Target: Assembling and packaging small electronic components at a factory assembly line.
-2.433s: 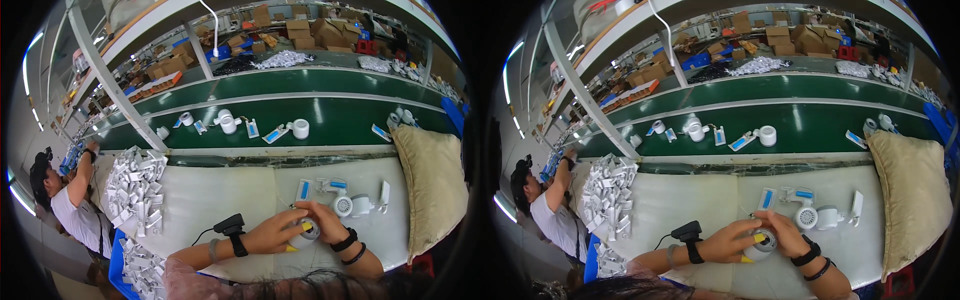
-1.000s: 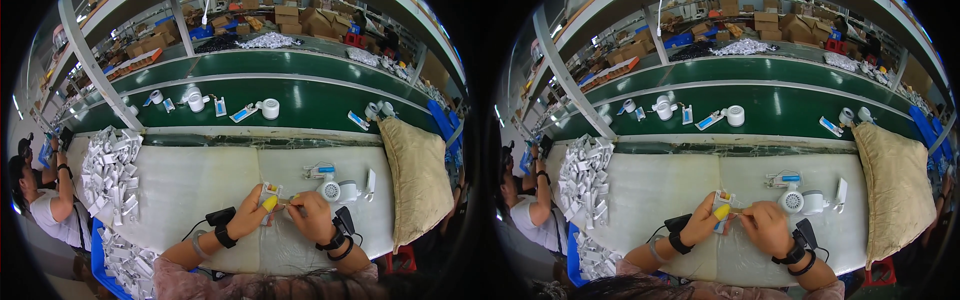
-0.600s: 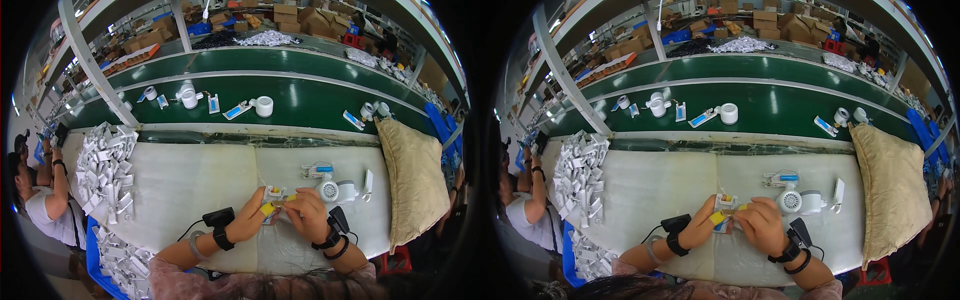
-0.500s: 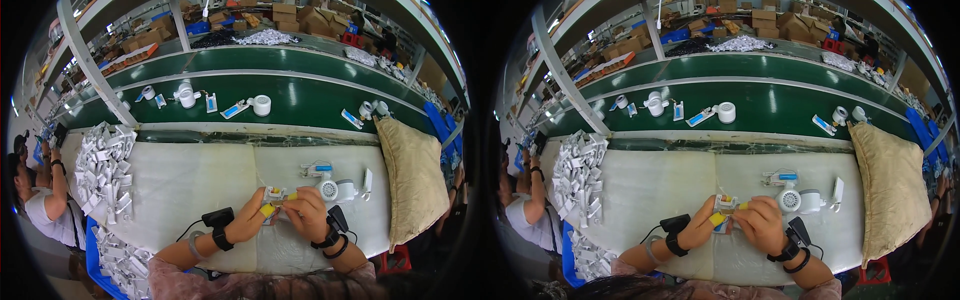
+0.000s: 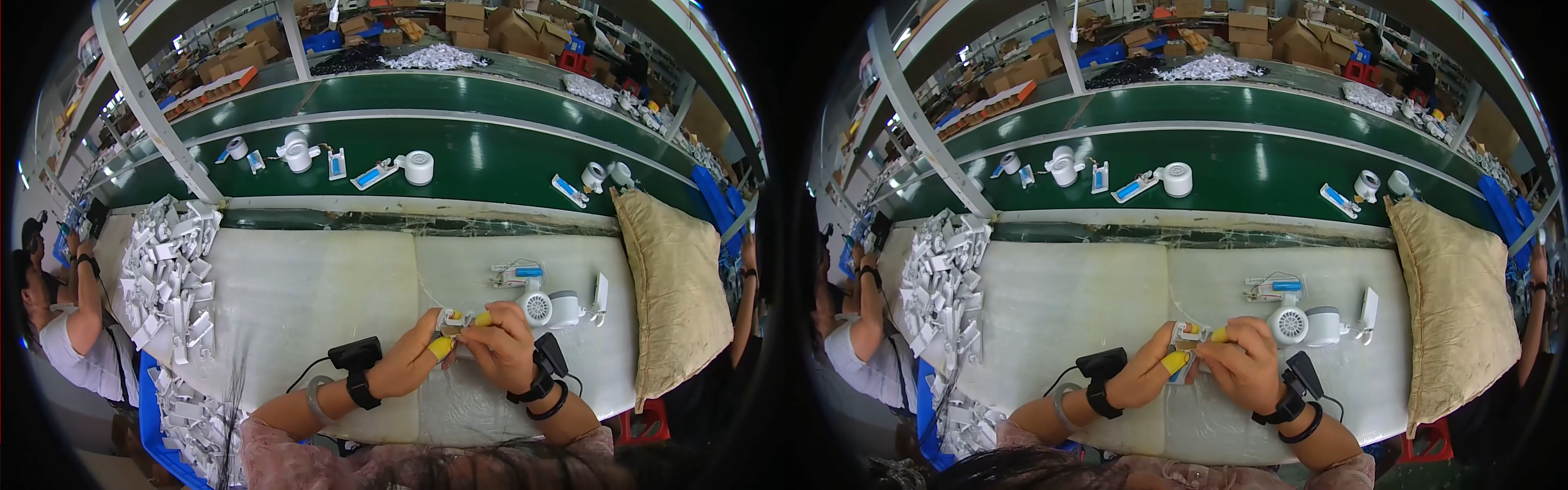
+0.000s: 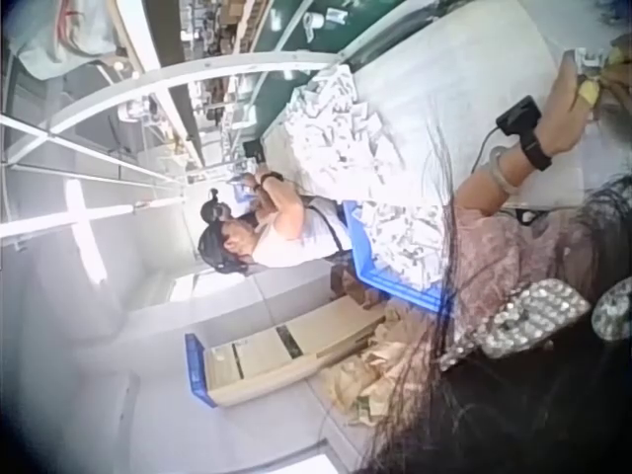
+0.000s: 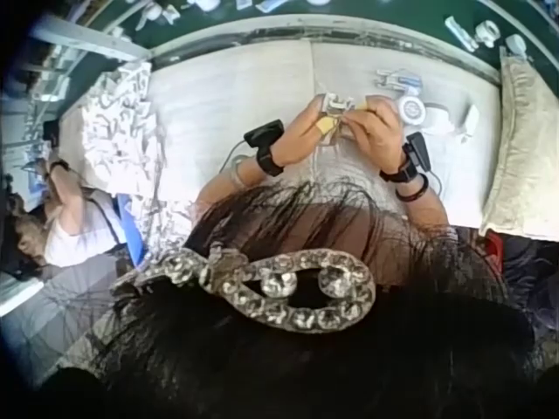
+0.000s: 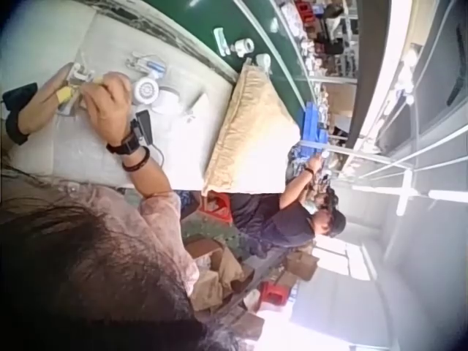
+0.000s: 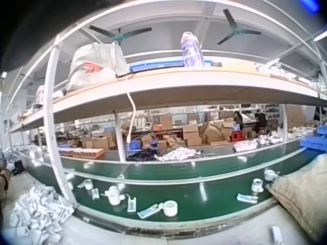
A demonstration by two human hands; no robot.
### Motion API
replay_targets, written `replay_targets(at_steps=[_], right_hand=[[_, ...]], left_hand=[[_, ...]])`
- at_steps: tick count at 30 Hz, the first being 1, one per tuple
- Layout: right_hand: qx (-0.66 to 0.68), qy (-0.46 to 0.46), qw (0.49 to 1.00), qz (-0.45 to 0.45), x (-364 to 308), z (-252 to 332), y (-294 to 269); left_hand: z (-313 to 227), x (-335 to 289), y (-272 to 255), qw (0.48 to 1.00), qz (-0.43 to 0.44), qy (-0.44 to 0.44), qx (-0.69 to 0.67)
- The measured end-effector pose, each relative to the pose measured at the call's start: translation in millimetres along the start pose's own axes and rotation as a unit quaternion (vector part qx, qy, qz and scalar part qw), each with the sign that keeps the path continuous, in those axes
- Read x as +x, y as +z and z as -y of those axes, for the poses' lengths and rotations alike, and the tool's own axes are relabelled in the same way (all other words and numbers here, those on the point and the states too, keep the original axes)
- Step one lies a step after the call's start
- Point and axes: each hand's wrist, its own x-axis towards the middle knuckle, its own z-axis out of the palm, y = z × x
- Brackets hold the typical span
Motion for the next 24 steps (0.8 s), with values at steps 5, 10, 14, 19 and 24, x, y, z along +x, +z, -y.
replay_targets(at_steps=[5,10,14,19,24], right_hand=[[0.002,0.003,1.000,0.007,3.5,2.3,-1.3],[0.008,-0.005,1.000,0.002,3.7,4.9,-1.0],[0.007,-0.009,1.000,-0.001,5.2,6.6,-1.2],[0.010,-0.008,1.000,0.005,5.7,6.3,-1.1],[0.010,-0.009,1.000,0.006,4.8,5.5,-0.6]], left_hand=[[9.9,-1.7,0.9,1.000,-0.019,0.019,0.008],[-0.1,-6.0,0.3,0.999,-0.016,-0.019,-0.038],[6.0,-7.2,0.0,0.999,-0.020,0.029,-0.007],[6.6,-7.4,1.3,0.999,-0.030,0.009,0.027],[5.0,-6.7,2.7,0.991,-0.060,0.051,0.110]])
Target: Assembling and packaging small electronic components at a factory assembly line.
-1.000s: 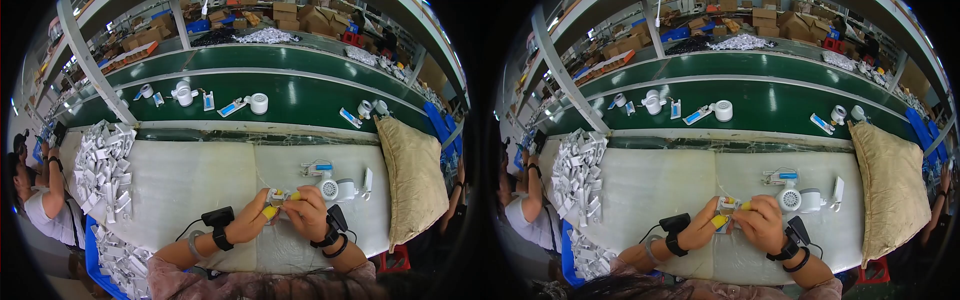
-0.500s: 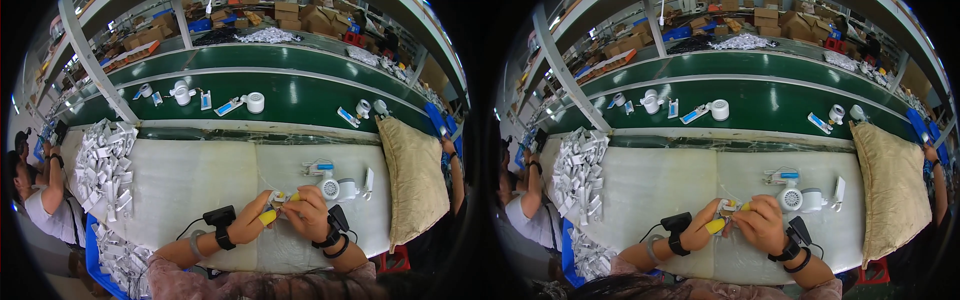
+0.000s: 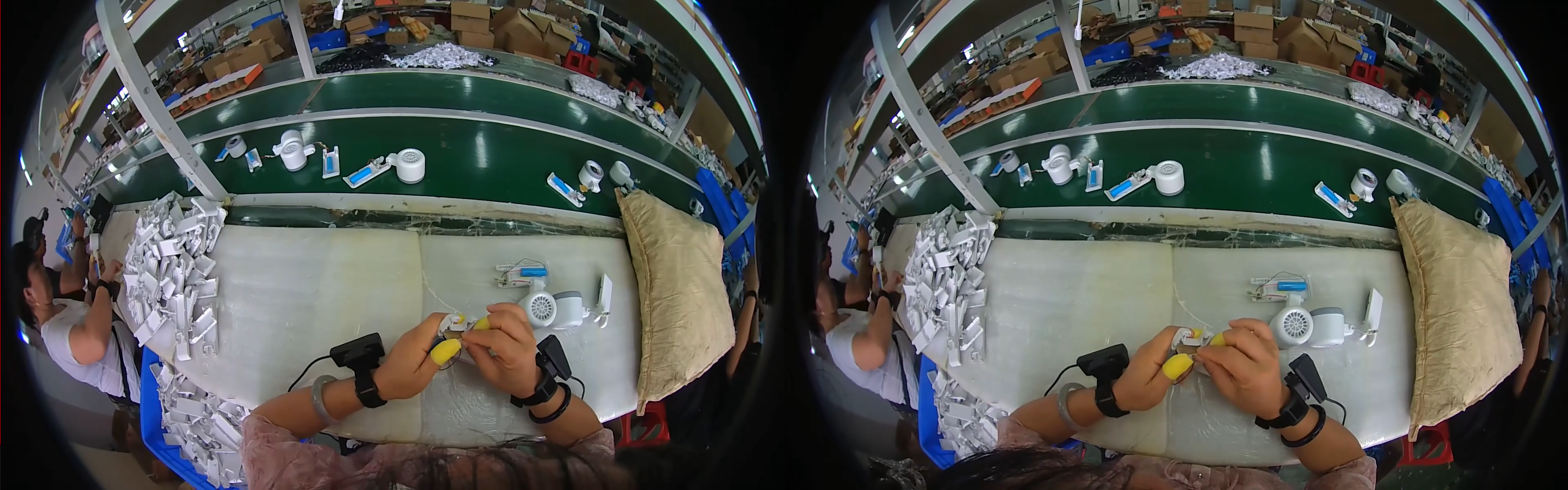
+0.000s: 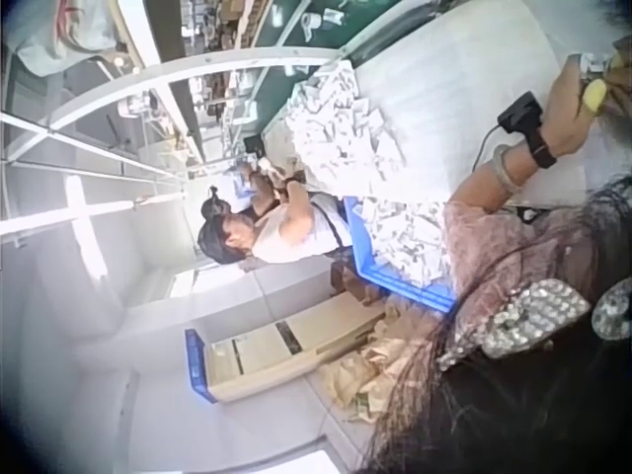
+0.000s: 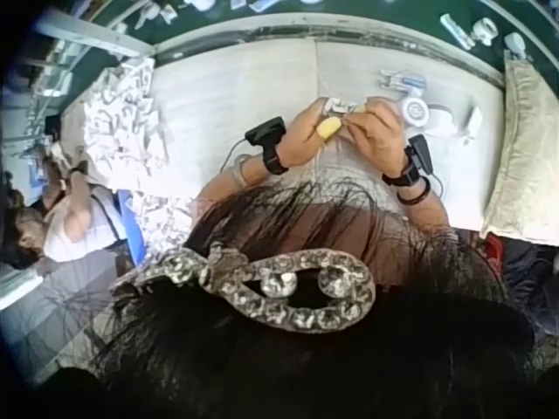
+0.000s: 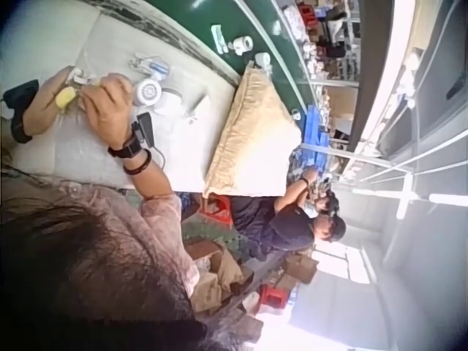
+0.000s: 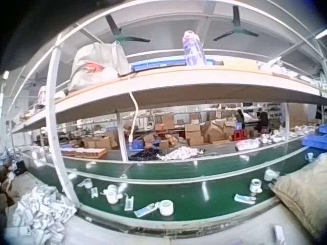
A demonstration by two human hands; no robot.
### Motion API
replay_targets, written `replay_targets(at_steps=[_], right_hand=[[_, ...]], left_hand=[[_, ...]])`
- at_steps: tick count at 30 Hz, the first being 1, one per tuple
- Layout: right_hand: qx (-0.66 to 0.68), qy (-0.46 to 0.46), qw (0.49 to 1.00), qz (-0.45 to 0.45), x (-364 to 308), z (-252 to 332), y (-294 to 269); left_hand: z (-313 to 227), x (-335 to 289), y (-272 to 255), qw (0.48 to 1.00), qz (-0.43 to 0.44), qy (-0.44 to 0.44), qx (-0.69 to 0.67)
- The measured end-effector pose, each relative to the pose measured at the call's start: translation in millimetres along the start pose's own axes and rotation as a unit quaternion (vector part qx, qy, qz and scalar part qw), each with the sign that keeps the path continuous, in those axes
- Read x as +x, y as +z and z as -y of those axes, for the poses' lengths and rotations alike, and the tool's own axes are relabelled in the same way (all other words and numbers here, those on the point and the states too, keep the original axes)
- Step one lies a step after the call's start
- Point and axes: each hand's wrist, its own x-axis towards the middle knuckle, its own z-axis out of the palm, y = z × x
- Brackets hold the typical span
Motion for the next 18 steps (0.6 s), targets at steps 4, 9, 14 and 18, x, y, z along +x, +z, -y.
replay_targets(at_steps=[4,9,14,18], right_hand=[[-0.010,0.000,1.000,0.001,-0.2,0.7,0.9],[-0.042,-0.030,0.998,0.026,5.6,7.6,-2.8],[-0.044,-0.051,0.998,0.017,2.7,3.8,-2.7],[-0.035,-0.050,0.998,0.020,3.8,2.7,-3.1]], left_hand=[[1.3,0.7,-0.8,0.999,-0.004,0.011,0.030],[2.9,0.0,-1.7,0.998,0.003,-0.029,0.048],[-0.4,0.5,-0.7,0.998,0.018,-0.041,0.050],[4.6,1.0,1.7,1.000,0.000,-0.004,0.031]])
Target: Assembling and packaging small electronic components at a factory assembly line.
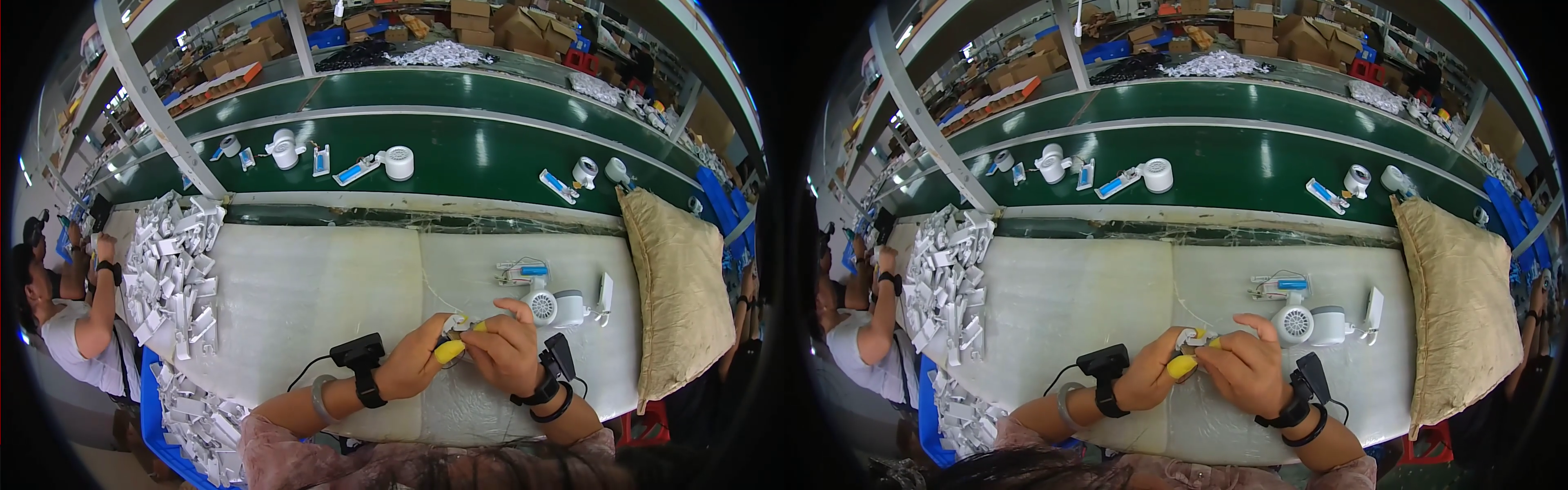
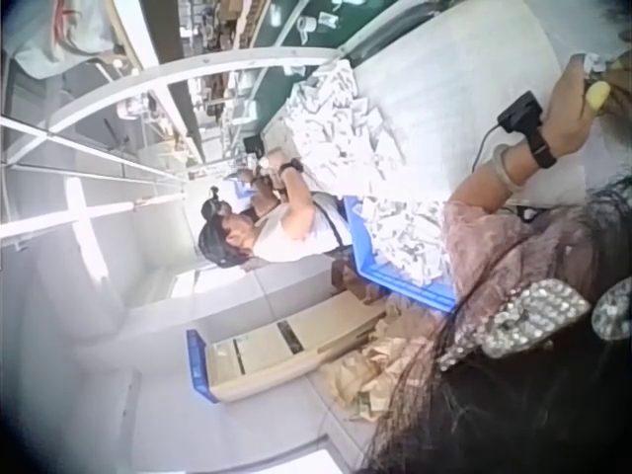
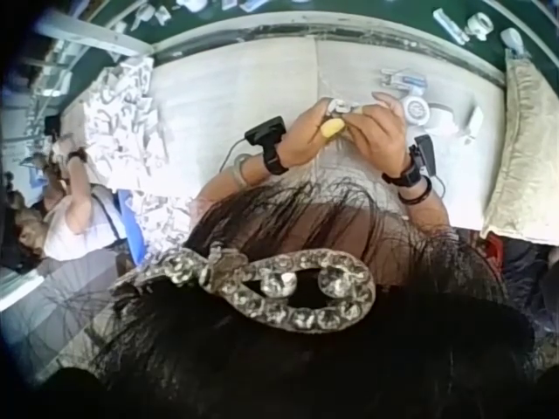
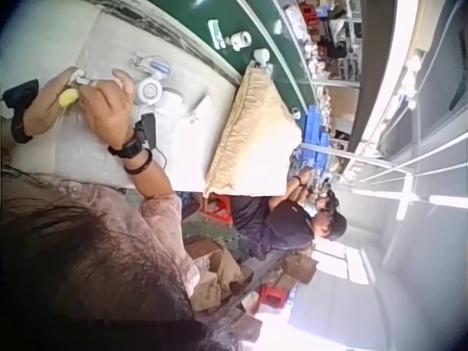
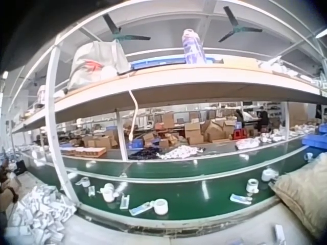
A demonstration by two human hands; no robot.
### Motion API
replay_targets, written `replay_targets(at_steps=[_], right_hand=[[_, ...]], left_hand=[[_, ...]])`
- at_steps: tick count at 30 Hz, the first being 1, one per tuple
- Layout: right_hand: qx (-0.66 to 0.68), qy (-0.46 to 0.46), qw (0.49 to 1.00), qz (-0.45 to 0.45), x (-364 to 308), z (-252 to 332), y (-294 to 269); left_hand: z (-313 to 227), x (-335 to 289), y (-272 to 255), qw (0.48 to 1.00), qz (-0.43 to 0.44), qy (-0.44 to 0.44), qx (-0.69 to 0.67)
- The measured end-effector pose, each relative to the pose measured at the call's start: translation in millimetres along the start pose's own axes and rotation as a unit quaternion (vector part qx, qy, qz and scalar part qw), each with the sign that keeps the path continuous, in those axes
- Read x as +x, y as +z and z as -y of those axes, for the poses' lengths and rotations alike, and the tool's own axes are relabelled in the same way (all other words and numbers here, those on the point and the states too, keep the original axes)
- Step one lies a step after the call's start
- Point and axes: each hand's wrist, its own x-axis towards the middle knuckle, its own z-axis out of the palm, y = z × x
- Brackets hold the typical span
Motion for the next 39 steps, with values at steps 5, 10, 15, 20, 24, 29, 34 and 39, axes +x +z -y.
replay_targets(at_steps=[5,10,15,20,24,29,34,39], right_hand=[[0.017,0.004,1.000,0.005,1.6,-1.3,-1.9],[0.033,0.008,0.999,0.010,1.5,-3.7,-1.8],[0.048,0.010,0.999,0.022,3.2,-5.5,-3.5],[0.056,0.008,0.998,0.015,2.4,-6.0,-1.6],[0.057,0.008,0.998,0.012,2.1,-5.3,-1.6],[0.062,-0.002,0.998,0.016,1.3,-3.7,-0.9],[0.066,-0.006,0.998,0.016,0.7,-2.8,-3.2],[0.071,-0.002,0.997,0.014,-0.4,-3.1,-1.8]], left_hand=[[-5.8,0.9,-2.9,0.998,0.026,-0.055,0.010],[-3.7,1.6,-5.7,0.997,0.039,-0.056,0.033],[-0.7,1.5,-5.7,0.998,0.035,-0.016,0.056],[-0.3,1.0,-5.4,0.997,0.031,-0.014,0.066],[-3.2,-0.6,-2.7,0.998,0.018,-0.020,0.057],[1.2,-3.3,-1.9,1.000,0.015,-0.016,0.020],[-6.1,-3.7,-1.9,0.999,0.026,-0.047,-0.004],[-1.4,-2.5,-1.7,0.995,0.035,-0.078,-0.052]])
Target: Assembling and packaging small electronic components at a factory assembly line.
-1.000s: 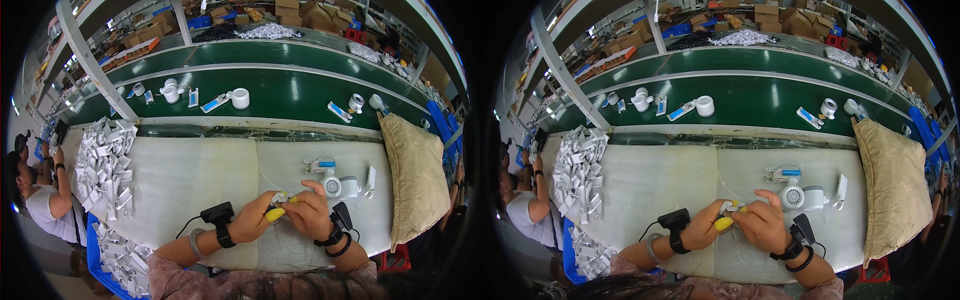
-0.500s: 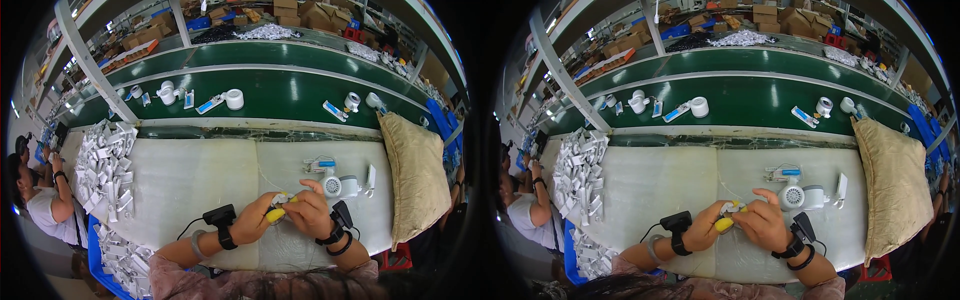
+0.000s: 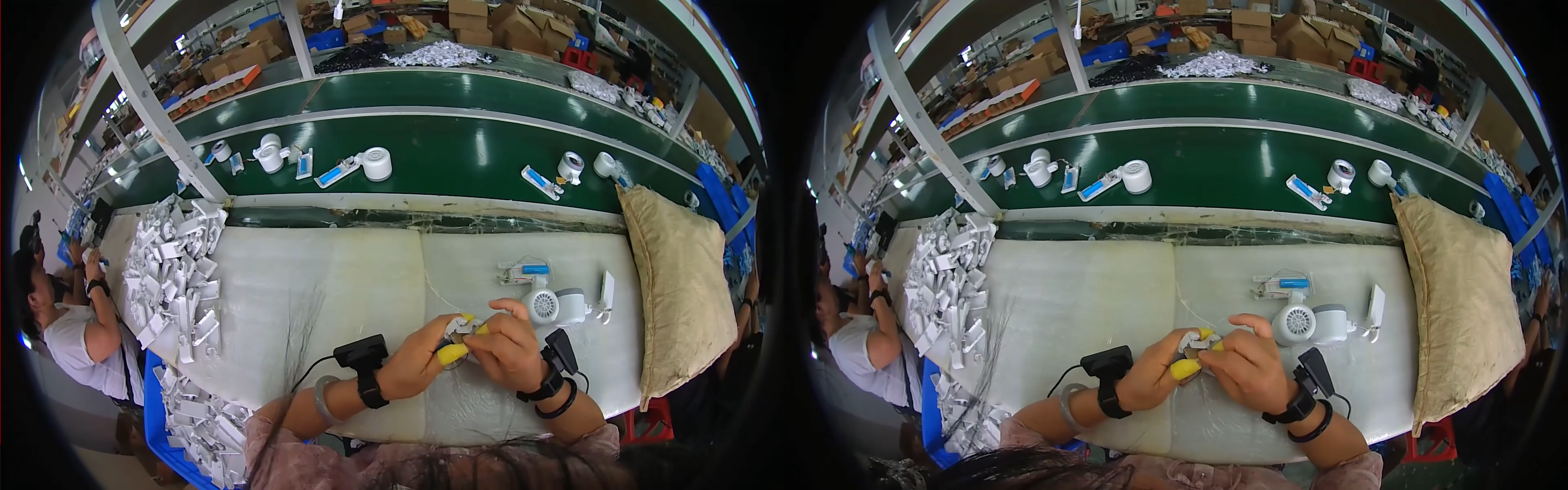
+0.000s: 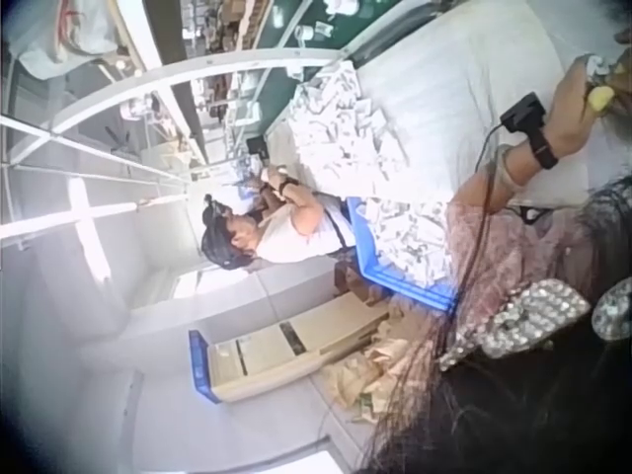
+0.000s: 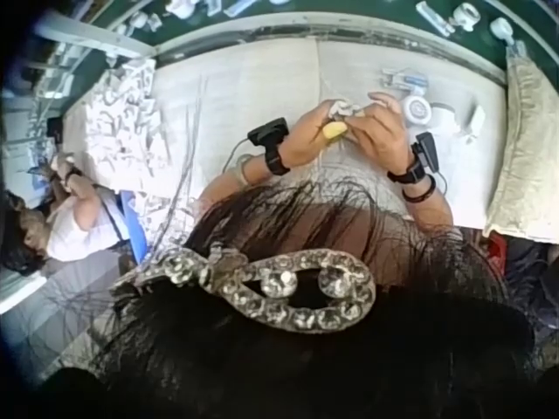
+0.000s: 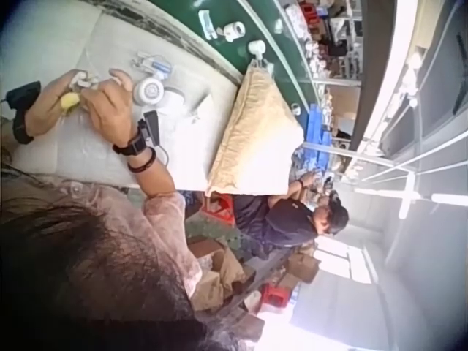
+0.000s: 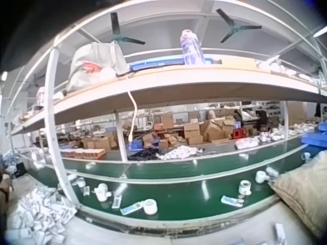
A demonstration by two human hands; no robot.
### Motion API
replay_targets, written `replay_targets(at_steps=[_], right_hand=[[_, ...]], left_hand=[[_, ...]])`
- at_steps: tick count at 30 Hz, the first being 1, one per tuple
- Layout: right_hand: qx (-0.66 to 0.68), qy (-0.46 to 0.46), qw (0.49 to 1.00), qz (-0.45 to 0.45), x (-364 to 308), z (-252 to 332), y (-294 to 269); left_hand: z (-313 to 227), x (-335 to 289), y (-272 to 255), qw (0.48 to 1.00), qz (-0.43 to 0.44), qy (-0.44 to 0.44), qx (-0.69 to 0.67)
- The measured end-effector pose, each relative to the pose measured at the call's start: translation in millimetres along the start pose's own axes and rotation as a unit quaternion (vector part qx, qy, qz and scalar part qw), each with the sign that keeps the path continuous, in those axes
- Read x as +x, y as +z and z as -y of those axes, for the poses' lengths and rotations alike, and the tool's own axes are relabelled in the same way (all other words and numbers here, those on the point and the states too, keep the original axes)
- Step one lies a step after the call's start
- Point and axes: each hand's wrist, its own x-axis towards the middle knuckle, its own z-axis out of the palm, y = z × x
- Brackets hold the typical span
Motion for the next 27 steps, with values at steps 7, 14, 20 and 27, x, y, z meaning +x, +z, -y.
replay_targets(at_steps=[7,14,20,27], right_hand=[[-0.001,-0.009,1.000,0.014,2.4,-3.9,-2.3],[-0.001,-0.001,1.000,0.006,1.0,-2.0,-1.0],[0.001,0.014,1.000,0.007,-0.1,1.7,0.8],[-0.017,0.007,1.000,-0.007,1.1,3.0,7.0]], left_hand=[[-1.4,0.7,-3.5,0.998,0.005,0.029,0.058],[-0.1,0.8,-1.9,0.996,-0.008,0.040,0.074],[3.1,1.1,-4.3,0.992,-0.018,0.078,0.097],[-1.4,1.1,-7.5,0.982,-0.044,0.116,0.140]])
